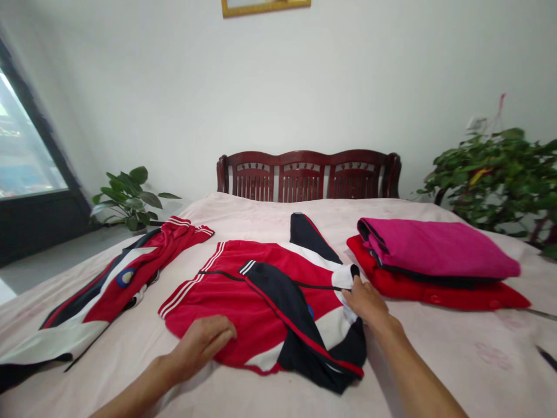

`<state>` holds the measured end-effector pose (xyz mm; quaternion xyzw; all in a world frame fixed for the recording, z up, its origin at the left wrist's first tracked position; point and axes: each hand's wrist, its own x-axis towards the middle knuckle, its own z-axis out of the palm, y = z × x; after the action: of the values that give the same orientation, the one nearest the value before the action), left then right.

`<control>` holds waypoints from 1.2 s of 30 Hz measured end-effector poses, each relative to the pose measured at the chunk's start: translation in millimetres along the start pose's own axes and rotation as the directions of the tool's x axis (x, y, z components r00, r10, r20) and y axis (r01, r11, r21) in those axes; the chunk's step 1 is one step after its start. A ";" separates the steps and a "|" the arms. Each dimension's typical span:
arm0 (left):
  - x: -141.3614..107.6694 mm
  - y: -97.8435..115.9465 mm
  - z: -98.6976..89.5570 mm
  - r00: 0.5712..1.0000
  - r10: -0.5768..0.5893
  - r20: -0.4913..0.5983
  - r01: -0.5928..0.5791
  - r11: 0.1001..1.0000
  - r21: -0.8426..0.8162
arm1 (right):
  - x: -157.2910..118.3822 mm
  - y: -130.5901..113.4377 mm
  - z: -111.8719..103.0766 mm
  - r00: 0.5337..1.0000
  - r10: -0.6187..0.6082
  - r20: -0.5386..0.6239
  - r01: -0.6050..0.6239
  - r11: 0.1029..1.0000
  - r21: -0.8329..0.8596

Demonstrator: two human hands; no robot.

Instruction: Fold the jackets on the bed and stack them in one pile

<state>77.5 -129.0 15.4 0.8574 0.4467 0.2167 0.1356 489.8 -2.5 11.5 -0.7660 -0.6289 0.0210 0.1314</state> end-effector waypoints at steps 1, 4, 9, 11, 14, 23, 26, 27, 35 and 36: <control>2.6 -10.9 -5.3 0.994 -0.067 -0.086 0.070 0.997 0.030 | -7.5 -3.6 -0.7 0.998 -0.027 -0.049 0.027 1.000 -0.004; 2.8 -50.9 -11.6 0.952 -0.197 -0.233 0.244 0.949 0.198 | -35.5 -17.5 5.6 0.962 -0.246 -0.119 0.257 0.963 0.087; -16.6 -97.6 6.1 0.919 -0.223 -0.325 0.346 0.852 0.393 | -70.6 -21.5 37.7 0.870 -0.493 0.000 0.467 0.823 0.323; -21.5 -102.4 13.1 0.916 -0.210 -0.342 0.347 0.841 0.415 | -74.9 -16.0 47.3 0.867 -0.498 -0.014 0.477 0.820 0.316; -22.9 -103.4 17.8 0.912 -0.204 -0.355 0.356 0.826 0.437 | -74.7 -10.1 51.9 0.873 -0.486 -0.043 0.470 0.816 0.336; -23.4 -109.1 20.7 0.913 -0.175 -0.369 0.337 0.832 0.441 | -72.2 -11.8 46.3 0.900 -0.430 -0.071 0.405 0.764 0.502; -23.5 -109.1 20.9 0.911 -0.169 -0.376 0.334 0.837 0.433 | -75.1 -12.5 42.4 0.908 -0.416 -0.049 0.371 0.742 0.558; -23.6 -108.7 20.5 0.911 -0.170 -0.376 0.334 0.839 0.429 | -76.7 -13.0 40.6 0.907 -0.421 -0.035 0.362 0.733 0.576; -21.3 -101.5 16.7 0.917 -0.215 -0.337 0.351 0.836 0.422 | -89.8 -10.5 10.6 0.835 -0.523 0.173 0.283 0.677 0.680; -20.8 -100.7 16.7 0.917 -0.221 -0.332 0.354 0.835 0.422 | -91.7 -9.6 4.0 0.806 -0.550 0.221 0.272 0.675 0.686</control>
<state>4.0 -90.0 -47.2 0.7487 0.6250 0.1923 -0.1087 460.7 -89.0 -2.3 -0.4894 -0.7575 0.3570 0.2432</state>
